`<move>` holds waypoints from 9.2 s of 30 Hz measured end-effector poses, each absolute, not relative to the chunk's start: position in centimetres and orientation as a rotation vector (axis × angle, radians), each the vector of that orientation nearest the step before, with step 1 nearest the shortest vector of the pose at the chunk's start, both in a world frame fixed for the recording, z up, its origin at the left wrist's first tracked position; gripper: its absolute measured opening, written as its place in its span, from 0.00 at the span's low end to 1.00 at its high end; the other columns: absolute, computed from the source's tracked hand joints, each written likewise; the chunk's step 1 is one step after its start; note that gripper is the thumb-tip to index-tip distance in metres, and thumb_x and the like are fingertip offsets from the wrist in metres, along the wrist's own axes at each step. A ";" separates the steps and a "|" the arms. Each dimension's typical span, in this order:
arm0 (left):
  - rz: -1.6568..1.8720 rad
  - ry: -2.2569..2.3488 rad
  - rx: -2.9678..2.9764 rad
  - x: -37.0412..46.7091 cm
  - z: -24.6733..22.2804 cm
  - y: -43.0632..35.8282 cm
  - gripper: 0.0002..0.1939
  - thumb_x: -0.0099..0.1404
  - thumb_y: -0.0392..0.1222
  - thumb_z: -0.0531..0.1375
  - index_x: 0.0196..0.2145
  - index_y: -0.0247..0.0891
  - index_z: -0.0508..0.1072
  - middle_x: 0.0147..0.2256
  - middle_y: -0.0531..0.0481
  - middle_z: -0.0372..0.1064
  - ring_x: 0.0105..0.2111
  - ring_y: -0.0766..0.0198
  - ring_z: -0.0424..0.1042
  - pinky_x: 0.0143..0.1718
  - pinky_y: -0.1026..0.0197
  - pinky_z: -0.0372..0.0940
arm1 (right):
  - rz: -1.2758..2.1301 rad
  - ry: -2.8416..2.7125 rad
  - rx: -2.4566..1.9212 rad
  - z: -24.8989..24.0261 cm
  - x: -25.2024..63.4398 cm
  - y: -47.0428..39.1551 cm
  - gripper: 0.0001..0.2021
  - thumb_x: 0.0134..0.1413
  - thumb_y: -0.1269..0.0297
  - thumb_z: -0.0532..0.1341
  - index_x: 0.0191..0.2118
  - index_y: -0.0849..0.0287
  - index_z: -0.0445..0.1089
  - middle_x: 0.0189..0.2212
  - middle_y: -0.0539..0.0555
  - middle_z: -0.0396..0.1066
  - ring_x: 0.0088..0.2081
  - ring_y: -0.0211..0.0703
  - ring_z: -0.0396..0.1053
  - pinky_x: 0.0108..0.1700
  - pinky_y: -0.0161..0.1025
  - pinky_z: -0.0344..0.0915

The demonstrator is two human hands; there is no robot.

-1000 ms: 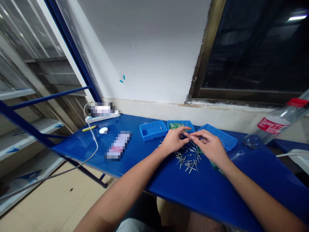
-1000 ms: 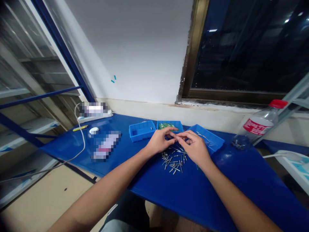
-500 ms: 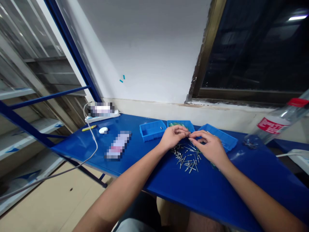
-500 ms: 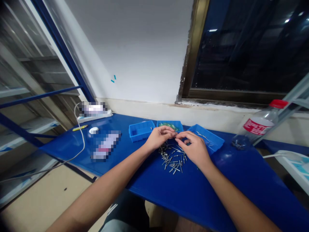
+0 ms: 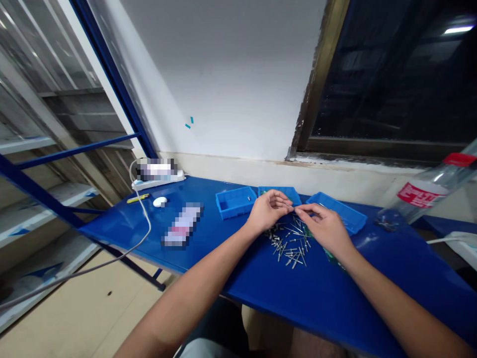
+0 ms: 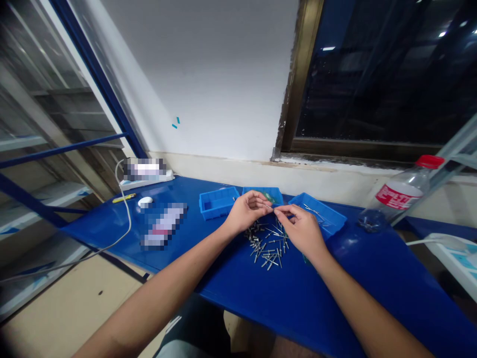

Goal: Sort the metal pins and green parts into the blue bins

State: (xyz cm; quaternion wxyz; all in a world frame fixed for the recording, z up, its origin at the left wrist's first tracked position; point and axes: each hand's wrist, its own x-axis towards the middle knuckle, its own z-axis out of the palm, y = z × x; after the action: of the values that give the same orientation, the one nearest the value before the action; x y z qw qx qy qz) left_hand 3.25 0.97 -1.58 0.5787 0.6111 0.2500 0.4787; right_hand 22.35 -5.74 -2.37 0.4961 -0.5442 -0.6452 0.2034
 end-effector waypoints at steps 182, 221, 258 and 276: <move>0.992 0.788 2.039 2.8 -1.0 -0.1 0.15 0.65 0.30 0.65 0.50 0.34 0.76 0.41 0.46 0.82 0.40 0.63 0.82 0.46 0.59 0.75 | 0.627 -1.442 -1.231 -2.2 22.3 -5.8 0.18 0.59 0.46 0.69 0.45 0.56 0.79 0.42 0.59 0.81 0.38 0.51 0.79 0.44 0.50 0.78; 1.018 0.717 1.753 3.0 -1.4 -0.1 0.19 0.67 0.38 0.66 0.55 0.33 0.77 0.45 0.38 0.82 0.45 0.54 0.83 0.51 0.51 0.77 | 0.455 -1.620 -1.286 -2.5 22.1 -5.5 0.14 0.58 0.52 0.69 0.44 0.55 0.80 0.40 0.56 0.79 0.36 0.47 0.75 0.39 0.44 0.72; 1.062 0.530 1.491 3.3 -0.6 -0.3 0.29 0.65 0.44 0.71 0.60 0.36 0.71 0.54 0.35 0.78 0.54 0.51 0.79 0.59 0.45 0.71 | 0.847 -1.365 -1.186 -2.8 22.0 -5.4 0.20 0.53 0.44 0.72 0.40 0.57 0.79 0.34 0.56 0.80 0.35 0.46 0.75 0.36 0.40 0.71; 0.673 0.105 2.873 5.6 -0.8 -3.7 0.23 0.71 0.53 0.63 0.57 0.37 0.78 0.61 0.36 0.72 0.61 0.47 0.71 0.67 0.48 0.61 | 0.868 -0.806 -0.981 -1.1 23.2 -5.2 0.19 0.55 0.47 0.70 0.41 0.58 0.75 0.28 0.53 0.74 0.25 0.41 0.70 0.21 0.35 0.60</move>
State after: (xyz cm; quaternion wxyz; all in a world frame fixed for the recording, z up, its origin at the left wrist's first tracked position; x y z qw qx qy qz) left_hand 5.61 -3.70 -0.81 0.0944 0.9687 0.0355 0.2268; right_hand 23.20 -5.18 -1.14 0.7187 -0.4434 -0.3642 0.3926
